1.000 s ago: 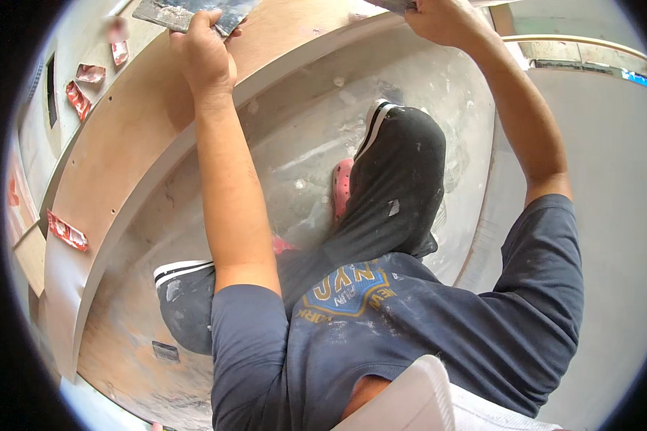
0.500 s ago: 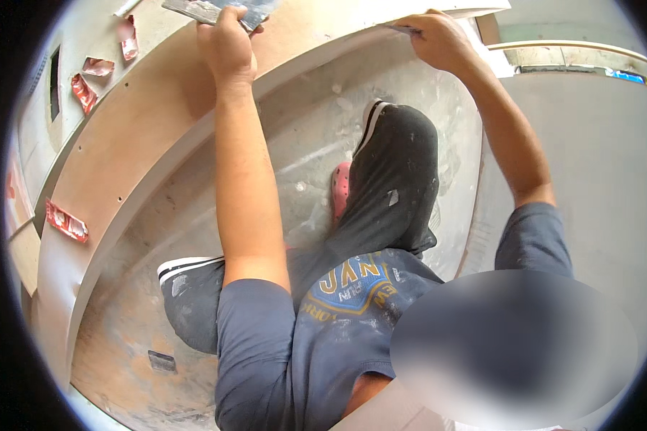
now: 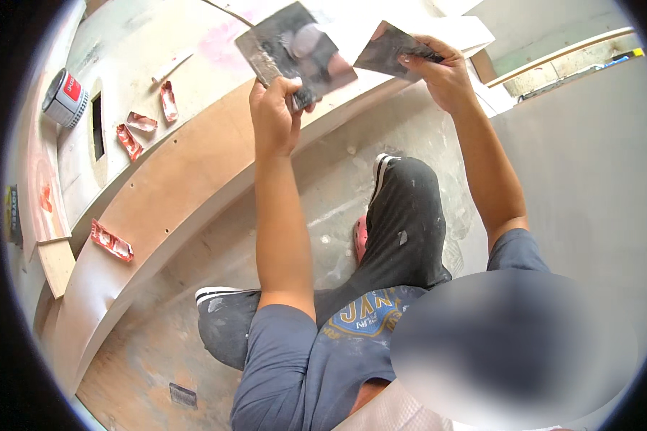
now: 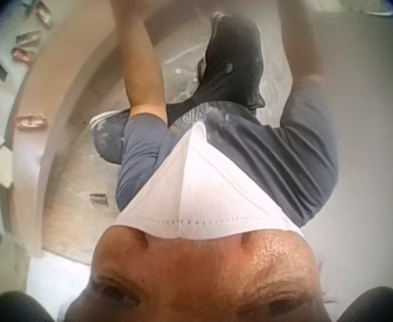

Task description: Apply wood filler to a curved wooden frame using a spatula and a metal plate.

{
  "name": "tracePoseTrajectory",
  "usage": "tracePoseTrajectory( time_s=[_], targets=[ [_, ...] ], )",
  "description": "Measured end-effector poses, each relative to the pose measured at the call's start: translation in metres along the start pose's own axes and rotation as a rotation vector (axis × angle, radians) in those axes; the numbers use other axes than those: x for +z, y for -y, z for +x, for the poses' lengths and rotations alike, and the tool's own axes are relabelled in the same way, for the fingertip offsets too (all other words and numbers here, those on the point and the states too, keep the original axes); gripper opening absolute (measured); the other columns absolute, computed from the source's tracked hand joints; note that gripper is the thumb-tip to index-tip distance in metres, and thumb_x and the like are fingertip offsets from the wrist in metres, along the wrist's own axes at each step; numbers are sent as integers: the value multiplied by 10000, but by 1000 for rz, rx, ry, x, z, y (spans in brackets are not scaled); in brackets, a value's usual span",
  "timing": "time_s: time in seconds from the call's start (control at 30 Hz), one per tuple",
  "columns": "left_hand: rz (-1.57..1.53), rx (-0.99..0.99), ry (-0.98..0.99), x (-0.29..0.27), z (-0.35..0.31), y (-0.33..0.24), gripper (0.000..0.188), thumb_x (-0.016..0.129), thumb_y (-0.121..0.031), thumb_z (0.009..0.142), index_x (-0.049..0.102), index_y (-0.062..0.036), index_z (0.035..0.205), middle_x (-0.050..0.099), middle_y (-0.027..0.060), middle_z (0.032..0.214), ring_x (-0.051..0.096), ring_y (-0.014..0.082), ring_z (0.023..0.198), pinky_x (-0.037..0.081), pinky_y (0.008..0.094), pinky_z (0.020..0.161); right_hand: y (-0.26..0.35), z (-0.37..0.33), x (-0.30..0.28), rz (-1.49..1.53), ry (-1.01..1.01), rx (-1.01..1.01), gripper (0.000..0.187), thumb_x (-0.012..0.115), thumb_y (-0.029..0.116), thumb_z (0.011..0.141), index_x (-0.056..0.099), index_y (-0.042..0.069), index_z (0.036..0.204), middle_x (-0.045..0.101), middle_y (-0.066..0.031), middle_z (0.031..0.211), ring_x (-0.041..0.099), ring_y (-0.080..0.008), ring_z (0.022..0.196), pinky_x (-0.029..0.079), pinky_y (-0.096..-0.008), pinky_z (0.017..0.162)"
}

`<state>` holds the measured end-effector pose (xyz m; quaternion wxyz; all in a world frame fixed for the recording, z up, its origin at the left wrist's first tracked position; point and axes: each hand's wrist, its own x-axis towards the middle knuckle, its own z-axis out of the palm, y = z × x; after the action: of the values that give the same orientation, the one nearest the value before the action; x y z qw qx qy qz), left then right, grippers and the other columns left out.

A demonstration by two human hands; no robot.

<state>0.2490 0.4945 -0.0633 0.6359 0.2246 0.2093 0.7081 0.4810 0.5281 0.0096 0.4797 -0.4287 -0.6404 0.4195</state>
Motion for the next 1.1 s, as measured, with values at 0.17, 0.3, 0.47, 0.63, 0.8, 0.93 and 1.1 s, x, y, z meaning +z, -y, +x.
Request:
tracePoseTrajectory(
  time_s=[0.17,0.3,0.47,0.63,0.8,0.93,1.1],
  targets=[
    [134,-122,156,3,-9,-23,272,492,-14,691,447,19,957,513,83,707,508,184,536,409,294,448,15,19,-17,76,111,-139,262,615,-84,759,610,-17,1012,647,-91,911,619,-151,831,489,-262,767],
    [-205,-87,126,1,-3,-18,228,491,-31,718,464,21,939,538,102,733,536,182,560,434,292,457,25,2,-7,45,39,-75,285,615,-96,741,604,-32,1018,645,-91,912,620,-150,822,494,-273,770],
    [-52,41,-54,22,-7,-16,207,489,-52,750,456,38,933,565,125,752,598,221,617,477,293,493,18,-31,2,205,42,0,274,642,-56,724,634,5,991,655,-58,885,609,-113,789,502,-261,735],
    [-36,12,-9,30,-14,-19,203,485,-44,746,444,37,927,561,127,738,588,222,600,466,301,481,5,-35,3,301,29,28,280,639,-65,719,634,1,991,655,-64,888,612,-115,783,504,-261,734],
    [69,19,4,36,-20,-16,204,483,-34,740,435,36,926,555,126,762,577,223,585,458,306,480,3,-44,25,184,-55,-73,285,635,-72,732,626,-16,1011,650,-63,909,608,-113,798,507,-265,736],
    [70,71,3,42,-23,-6,219,482,-20,734,435,33,941,553,117,748,571,219,578,456,306,479,-3,-49,36,-284,-88,-486,328,624,-65,738,626,21,1055,661,-80,932,622,-154,827,503,-258,712],
    [-4,56,-14,40,-26,-8,269,487,2,724,439,25,988,550,101,757,554,203,563,458,305,480,-7,-45,27,-917,35,-774,339,556,-71,723,650,77,1014,649,-105,900,615,-251,769,503,-327,710]
  ],
)
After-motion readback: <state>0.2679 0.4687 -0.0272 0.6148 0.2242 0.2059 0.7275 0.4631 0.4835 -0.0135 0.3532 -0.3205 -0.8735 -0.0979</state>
